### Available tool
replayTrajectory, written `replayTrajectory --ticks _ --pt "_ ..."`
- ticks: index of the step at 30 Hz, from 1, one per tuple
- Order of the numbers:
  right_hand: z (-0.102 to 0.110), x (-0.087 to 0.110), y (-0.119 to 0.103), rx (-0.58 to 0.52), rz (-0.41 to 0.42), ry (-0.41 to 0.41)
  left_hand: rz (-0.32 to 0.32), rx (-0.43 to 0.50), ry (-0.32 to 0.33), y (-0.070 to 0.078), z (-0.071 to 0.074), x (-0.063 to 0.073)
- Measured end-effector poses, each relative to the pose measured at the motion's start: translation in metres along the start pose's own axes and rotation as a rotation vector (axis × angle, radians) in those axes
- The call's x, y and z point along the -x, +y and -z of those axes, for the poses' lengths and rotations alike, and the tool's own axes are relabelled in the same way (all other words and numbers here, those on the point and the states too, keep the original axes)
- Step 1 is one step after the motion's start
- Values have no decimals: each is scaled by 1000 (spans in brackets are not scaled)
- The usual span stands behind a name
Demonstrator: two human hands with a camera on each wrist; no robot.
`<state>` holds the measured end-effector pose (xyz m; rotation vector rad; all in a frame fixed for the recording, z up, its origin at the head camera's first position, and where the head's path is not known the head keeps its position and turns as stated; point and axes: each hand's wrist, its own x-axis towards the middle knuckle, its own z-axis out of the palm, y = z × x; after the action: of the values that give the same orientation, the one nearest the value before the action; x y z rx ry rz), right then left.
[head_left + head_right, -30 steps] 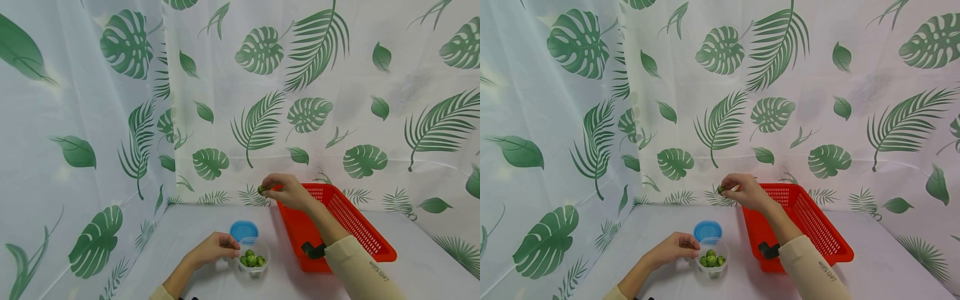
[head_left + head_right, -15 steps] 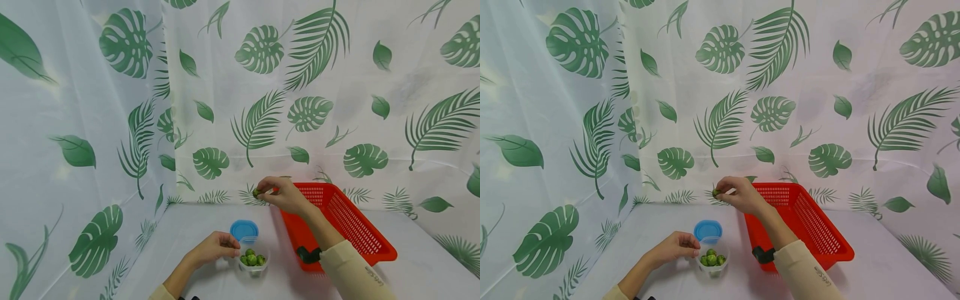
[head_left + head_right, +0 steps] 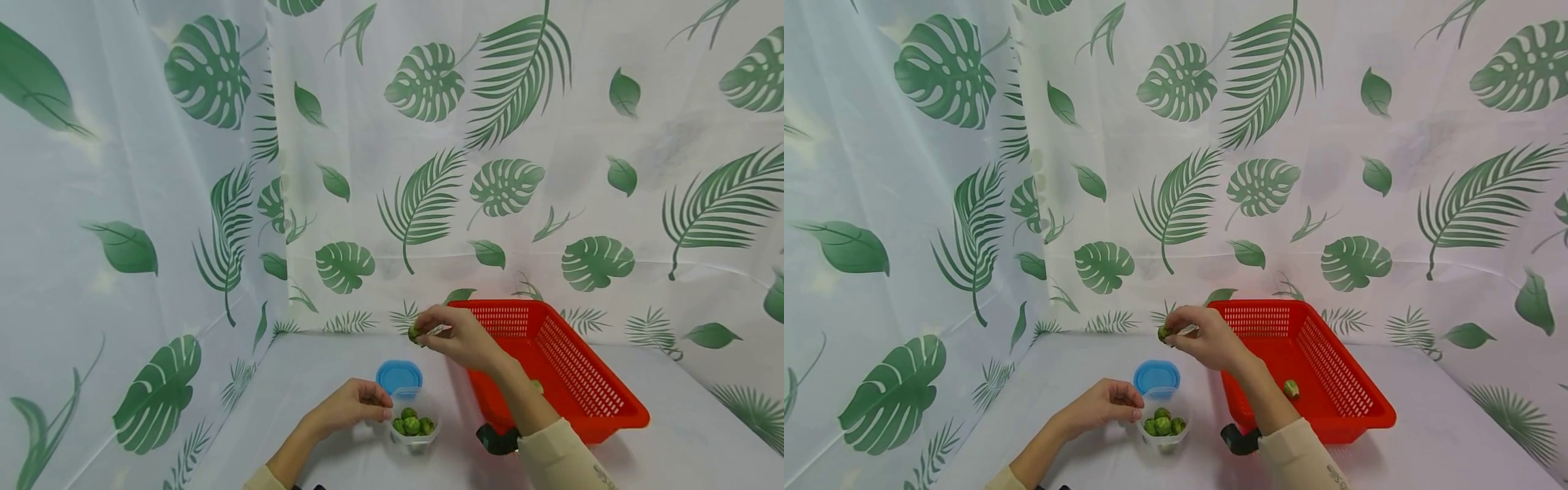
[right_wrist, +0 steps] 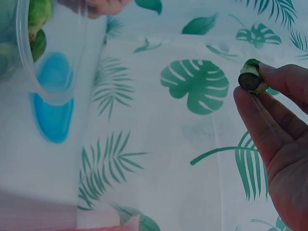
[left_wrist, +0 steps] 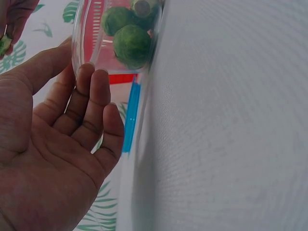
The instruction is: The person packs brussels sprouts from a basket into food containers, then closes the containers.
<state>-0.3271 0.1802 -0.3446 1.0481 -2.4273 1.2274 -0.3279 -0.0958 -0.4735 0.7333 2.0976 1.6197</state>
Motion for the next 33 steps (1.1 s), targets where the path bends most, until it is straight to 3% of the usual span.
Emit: replayTrajectory --ticks 7,33 --pt "-10 9 0 10 21 6 10 -13 14 0 0 1" --pt "-29 26 17 -3 -28 -9 10 -14 17 1 0 0"
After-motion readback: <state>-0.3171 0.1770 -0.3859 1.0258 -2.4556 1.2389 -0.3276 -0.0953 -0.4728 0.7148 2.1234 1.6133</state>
